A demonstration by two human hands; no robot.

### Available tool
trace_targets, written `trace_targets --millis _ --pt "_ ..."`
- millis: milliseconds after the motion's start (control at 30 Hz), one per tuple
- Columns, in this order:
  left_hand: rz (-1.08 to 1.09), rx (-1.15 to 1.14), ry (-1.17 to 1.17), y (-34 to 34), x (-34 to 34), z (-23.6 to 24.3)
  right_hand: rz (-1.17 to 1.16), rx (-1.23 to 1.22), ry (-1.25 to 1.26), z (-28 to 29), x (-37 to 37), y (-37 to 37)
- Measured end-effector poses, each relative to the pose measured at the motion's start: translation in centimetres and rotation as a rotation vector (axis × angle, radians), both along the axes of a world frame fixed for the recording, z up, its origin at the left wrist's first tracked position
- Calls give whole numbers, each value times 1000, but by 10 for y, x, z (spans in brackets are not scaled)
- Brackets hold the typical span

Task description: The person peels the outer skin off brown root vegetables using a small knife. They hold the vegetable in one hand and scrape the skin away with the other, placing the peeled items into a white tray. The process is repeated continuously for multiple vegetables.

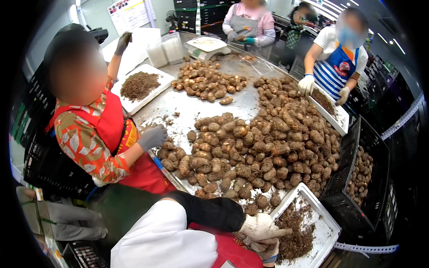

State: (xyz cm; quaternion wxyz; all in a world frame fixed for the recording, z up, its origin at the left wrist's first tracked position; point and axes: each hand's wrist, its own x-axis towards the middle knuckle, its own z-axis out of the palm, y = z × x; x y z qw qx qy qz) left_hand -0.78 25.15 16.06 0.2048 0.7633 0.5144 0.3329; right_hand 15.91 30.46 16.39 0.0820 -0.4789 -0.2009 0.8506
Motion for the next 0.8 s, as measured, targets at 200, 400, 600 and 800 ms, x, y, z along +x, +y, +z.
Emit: trace_targets --millis 200,400,600,800 --pt "12 -94 74 -1 8 16 -110 -52 -45 11 5 -16" --pt "233 -62 -293 22 -11 44 -62 588 89 35 3 -5" --pt "89 -660 -1919 20 -32 42 143 1404 -592 95 -4 19" --pt "97 -591 -2049 7 -24 40 263 1497 -567 112 -17 19"
